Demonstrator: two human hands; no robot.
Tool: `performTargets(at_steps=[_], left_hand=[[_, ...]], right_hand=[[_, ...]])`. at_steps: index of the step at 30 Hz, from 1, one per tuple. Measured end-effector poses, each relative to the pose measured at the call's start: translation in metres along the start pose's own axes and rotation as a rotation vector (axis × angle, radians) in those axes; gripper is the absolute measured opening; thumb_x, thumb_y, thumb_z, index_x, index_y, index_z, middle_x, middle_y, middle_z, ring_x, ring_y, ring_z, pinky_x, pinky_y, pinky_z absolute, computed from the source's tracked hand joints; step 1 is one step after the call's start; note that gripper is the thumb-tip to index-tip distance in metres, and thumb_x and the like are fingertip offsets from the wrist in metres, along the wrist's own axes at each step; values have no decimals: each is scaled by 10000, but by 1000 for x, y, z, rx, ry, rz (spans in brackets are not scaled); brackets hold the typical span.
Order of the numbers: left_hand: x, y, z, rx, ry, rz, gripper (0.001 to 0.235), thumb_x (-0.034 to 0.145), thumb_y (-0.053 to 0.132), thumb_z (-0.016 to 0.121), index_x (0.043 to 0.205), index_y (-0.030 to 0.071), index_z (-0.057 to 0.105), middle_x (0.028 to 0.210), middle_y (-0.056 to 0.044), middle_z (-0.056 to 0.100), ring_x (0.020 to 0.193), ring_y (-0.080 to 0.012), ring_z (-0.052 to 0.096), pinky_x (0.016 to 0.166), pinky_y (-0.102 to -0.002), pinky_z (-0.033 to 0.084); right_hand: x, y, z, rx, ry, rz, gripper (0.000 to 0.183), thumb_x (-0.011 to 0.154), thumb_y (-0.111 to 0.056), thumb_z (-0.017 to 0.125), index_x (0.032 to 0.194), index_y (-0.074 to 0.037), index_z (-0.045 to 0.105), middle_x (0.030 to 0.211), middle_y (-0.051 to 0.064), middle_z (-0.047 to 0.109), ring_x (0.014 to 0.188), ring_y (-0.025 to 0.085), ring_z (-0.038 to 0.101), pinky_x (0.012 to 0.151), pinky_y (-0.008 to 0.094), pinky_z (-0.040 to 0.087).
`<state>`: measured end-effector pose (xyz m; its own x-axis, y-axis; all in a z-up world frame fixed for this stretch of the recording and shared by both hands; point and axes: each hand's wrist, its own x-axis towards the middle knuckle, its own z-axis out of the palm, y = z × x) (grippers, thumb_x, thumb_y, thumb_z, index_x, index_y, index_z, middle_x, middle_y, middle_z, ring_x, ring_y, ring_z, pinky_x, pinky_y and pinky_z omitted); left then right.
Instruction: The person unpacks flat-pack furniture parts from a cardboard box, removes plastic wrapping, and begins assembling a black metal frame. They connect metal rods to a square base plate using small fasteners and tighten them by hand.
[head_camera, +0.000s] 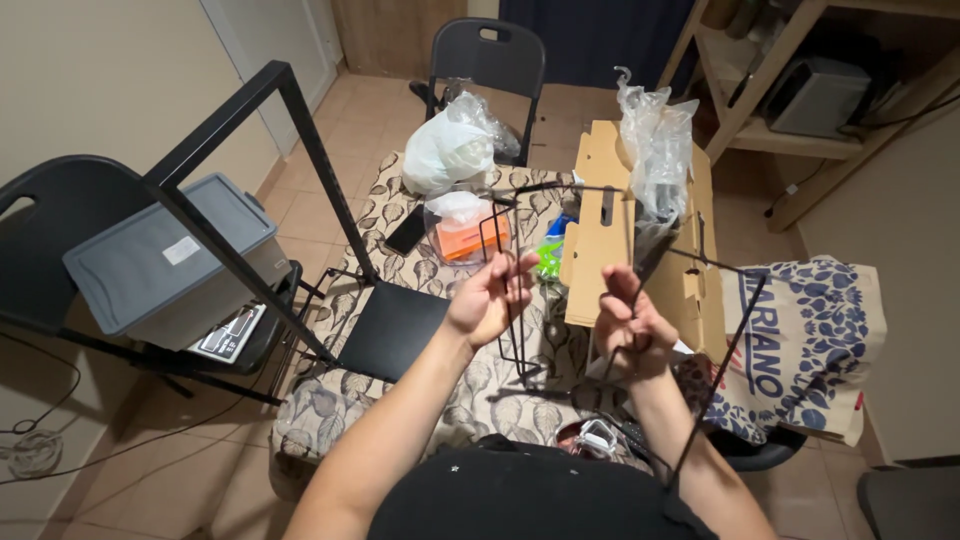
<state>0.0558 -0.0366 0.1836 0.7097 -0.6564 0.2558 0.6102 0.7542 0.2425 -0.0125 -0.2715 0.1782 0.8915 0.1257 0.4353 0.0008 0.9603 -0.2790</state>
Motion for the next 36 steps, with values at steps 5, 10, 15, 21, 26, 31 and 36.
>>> performTargets(at_steps=[5,10,15,21,26,31,36], left_hand=[[-11,2,-27,-49,-6,-94,349,1117,376,412,834,177,457,1241,-196,696,1061,-308,716,957,-442,584],[-13,0,3,-18,-79,-125,293,1129,396,391,899,219,433,834,-91,605,691,-152,550,774,-348,615],[-13,3,38,-71,-67,-76,272,1125,381,389,909,217,404,723,60,338,665,-53,359,633,-148,433],[-13,13,46,9,76,-37,301,1110,435,386,911,209,380,810,44,302,762,-83,378,787,-191,422],[-19,2,29,252,259,-37,99,1096,312,451,1149,235,483,1233,-122,640,807,-128,538,783,-257,467],[-25,-12,9,341,303,-24,536,1062,93,487,1503,188,198,1418,-204,558,687,-96,464,653,-197,426],[-21,-39,-3,346,342,-75,213,1053,164,562,1256,150,500,1210,-121,663,699,-86,506,602,-171,415]], right_hand=[[-6,15,-30,105,57,54,851,613,141,445,1458,56,478,1454,224,551,735,61,428,611,90,400],[-11,26,-39,62,137,101,822,631,136,424,1438,13,518,1476,193,554,782,65,488,670,85,462],[-7,31,-46,-282,357,262,606,682,142,399,1237,-43,558,1391,230,626,1167,358,676,958,491,587],[-23,15,-114,-681,735,358,339,670,137,381,873,-133,364,763,27,616,800,282,774,752,449,652],[-21,24,-102,-780,823,524,401,634,94,430,930,-176,414,698,5,422,498,155,482,376,286,466],[-20,49,-111,-827,755,751,332,742,92,458,973,-146,460,649,21,371,452,256,514,328,376,486],[-7,78,-101,-929,762,824,202,921,36,655,1095,8,557,758,47,464,471,141,451,355,278,380]])
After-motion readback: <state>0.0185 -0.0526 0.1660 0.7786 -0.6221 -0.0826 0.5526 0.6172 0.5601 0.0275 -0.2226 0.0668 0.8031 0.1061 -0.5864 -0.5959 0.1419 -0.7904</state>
